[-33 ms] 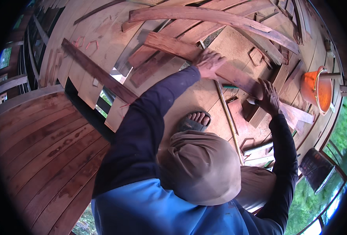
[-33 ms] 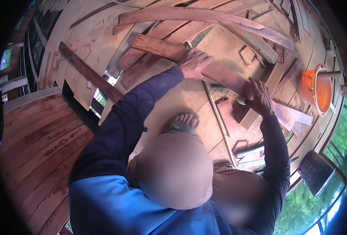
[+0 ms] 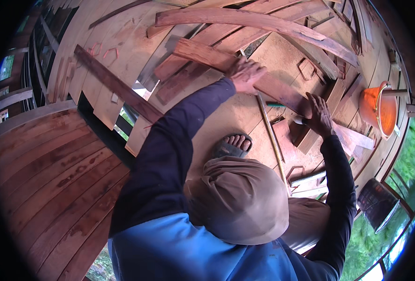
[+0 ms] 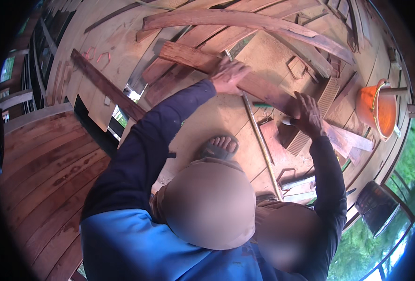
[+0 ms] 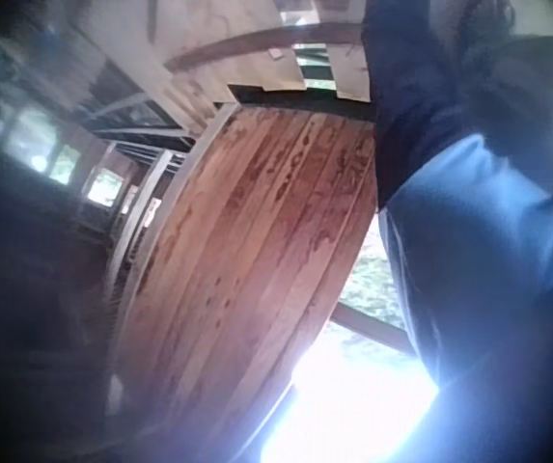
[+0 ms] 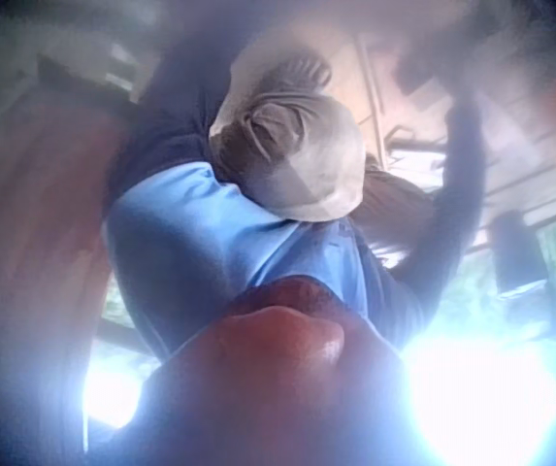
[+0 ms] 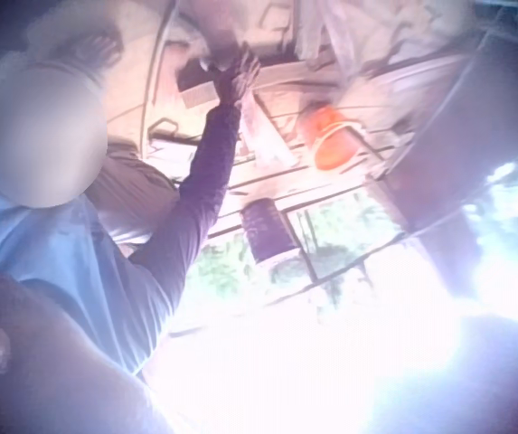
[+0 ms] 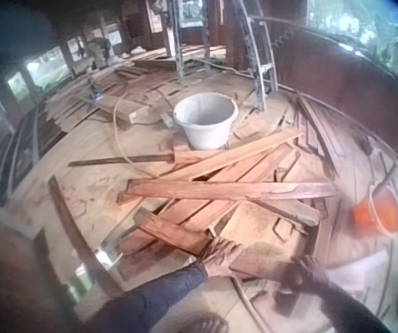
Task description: The person hammers nails into wooden planks to assemble a wooden structure. They measure and mark planks with a tape measure and pencil, then hammer nails to secure the pieces together.
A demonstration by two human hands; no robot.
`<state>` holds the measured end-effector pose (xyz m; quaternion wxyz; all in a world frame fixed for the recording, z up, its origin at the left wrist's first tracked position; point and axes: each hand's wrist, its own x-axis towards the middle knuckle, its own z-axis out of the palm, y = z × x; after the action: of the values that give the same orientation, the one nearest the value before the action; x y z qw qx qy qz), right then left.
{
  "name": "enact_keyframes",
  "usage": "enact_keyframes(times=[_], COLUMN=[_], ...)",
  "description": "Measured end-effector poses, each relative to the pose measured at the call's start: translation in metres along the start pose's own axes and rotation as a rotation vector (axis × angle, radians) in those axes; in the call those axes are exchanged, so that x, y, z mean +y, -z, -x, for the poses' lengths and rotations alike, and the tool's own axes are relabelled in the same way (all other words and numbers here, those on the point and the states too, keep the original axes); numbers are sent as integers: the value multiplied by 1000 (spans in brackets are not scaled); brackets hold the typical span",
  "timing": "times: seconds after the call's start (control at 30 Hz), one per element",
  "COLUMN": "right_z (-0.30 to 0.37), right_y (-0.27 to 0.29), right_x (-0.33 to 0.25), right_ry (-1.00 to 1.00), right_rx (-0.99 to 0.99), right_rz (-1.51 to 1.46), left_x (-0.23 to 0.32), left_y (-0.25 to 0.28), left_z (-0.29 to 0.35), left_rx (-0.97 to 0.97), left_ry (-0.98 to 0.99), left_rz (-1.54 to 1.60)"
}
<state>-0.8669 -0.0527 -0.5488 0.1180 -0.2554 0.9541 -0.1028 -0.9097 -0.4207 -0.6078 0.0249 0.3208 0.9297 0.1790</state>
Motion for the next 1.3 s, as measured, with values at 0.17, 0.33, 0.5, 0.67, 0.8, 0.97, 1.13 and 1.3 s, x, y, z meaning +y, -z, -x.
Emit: enact_keyframes(times=[0.17, 0.33, 0.5, 0.67, 0.8, 0.97, 1.13, 1.3], right_z=[-63, -109, -124, -117, -112, -117, -113, -104], right_y=[10, 1, -12, -18, -19, -17, -14, -41], right_x=[-49, -79, -99, -106, -104, -122, -140, -105], right_ry=[46, 9, -69, -140, -184, -214, -278, -205], right_rx=[-135, -294, -314, -313, -326, -327, -271, -135], right_rz=[-54, -122, -80, -36, 83, 124, 66, 110], left_x=[-53, -76, -78, -74, -69, -84, -91, -91], left_y=[30, 14, -4, -6, -22, -52, -54, -88], left_z=[24, 32, 28, 25, 10, 8, -8, -2], left_rx=[-77, 11, 65, 15, 1, 24, -59, 213], left_ry=[83, 55, 58, 98, 57, -2, -38, -30], left_rz=[-23, -33, 34, 127, 31, 80, 80, 38])
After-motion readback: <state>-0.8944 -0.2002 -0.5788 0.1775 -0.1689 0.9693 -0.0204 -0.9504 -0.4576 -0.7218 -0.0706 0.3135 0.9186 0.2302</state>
